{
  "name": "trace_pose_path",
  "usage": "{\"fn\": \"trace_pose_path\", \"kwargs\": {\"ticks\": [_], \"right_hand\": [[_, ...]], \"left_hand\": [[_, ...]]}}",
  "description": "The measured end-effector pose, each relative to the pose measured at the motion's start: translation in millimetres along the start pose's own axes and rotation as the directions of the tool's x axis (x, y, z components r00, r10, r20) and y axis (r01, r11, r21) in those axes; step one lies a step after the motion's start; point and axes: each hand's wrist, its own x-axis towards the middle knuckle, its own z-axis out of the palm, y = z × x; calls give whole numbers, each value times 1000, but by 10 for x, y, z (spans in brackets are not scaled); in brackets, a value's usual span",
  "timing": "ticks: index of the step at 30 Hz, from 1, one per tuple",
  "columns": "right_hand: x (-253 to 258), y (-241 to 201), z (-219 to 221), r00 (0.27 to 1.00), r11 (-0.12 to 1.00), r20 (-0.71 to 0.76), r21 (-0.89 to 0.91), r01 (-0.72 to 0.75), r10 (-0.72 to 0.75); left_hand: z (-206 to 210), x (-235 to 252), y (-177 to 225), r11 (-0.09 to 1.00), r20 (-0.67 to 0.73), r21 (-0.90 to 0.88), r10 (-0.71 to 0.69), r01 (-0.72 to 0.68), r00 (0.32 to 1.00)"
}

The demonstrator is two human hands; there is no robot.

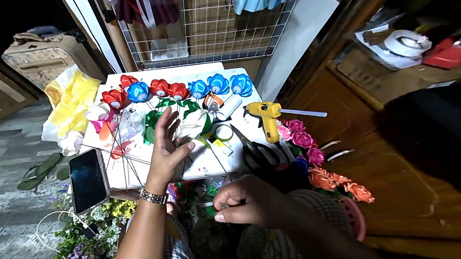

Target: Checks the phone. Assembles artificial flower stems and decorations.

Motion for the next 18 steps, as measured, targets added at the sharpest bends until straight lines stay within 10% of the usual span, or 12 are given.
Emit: {"fn": "trace_pose_path", "kwargs": {"ticks": [8, 18], "right_hand": [[-12, 51, 49, 985, 988, 155, -141, -56, 78], [-116, -78, -79, 984, 998, -176, -52, -24, 14]], "left_hand": [[-8, -13, 8, 905, 37, 420, 51, -62, 998], [12, 13, -30, 970, 12, 239, 50, -51, 999]]}}
